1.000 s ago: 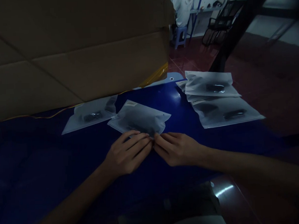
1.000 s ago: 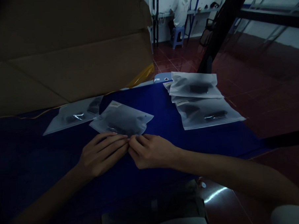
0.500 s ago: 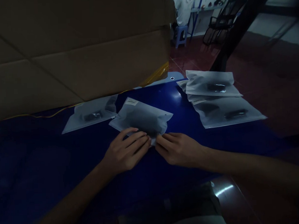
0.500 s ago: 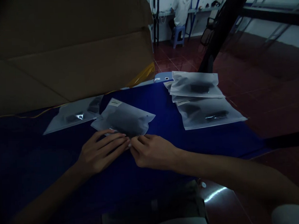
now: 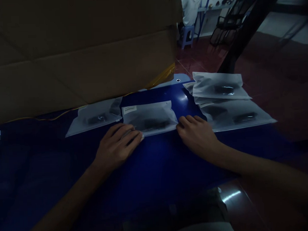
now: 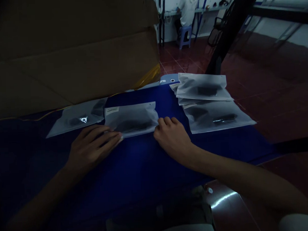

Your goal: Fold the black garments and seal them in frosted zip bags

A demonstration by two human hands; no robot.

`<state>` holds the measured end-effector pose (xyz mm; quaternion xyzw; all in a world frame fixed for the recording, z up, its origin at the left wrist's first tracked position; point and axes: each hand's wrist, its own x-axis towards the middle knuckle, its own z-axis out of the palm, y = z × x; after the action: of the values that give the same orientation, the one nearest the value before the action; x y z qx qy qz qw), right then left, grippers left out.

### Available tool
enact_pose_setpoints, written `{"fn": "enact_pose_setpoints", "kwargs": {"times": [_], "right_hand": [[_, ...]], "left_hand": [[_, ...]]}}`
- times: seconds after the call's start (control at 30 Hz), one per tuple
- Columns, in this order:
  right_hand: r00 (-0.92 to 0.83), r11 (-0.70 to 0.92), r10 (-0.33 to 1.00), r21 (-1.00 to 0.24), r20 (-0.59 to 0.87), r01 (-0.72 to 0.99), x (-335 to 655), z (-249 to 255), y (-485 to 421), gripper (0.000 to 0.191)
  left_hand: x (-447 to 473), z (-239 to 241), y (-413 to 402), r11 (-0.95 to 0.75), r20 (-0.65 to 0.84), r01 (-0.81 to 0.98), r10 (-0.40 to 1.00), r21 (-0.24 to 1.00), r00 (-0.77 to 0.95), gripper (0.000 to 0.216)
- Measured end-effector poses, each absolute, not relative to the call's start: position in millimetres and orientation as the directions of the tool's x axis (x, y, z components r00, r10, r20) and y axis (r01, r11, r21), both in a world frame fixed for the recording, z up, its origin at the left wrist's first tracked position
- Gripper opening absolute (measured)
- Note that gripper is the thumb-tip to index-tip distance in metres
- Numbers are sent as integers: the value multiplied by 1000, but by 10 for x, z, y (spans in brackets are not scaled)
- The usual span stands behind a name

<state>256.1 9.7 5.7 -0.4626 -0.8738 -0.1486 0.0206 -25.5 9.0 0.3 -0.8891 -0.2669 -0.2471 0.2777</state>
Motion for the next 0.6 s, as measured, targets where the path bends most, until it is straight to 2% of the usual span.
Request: {"fn": "enact_pose_setpoints", "kwargs": {"times": [0.17,0.37,0.47,0.6], "right_hand": [[-464,424,876,246,134,871,2612,114,165,25],[-461,424,881,254,105,869,2660,126,237,27],[-471,430,873,259,122,865,2661,106,247,26],[-505,450,841,269,191,851,2671,75,240,27]], "left_hand": [[-351,25,93,-608,562,700,451,-375,693,9],[-347,19,53,-525,449,733,580,-432,680,21],[-308,23,41,-515,473,749,581,-417,663,17],[-285,-12,85,-576,537,748,538,-328,650,17]]}}
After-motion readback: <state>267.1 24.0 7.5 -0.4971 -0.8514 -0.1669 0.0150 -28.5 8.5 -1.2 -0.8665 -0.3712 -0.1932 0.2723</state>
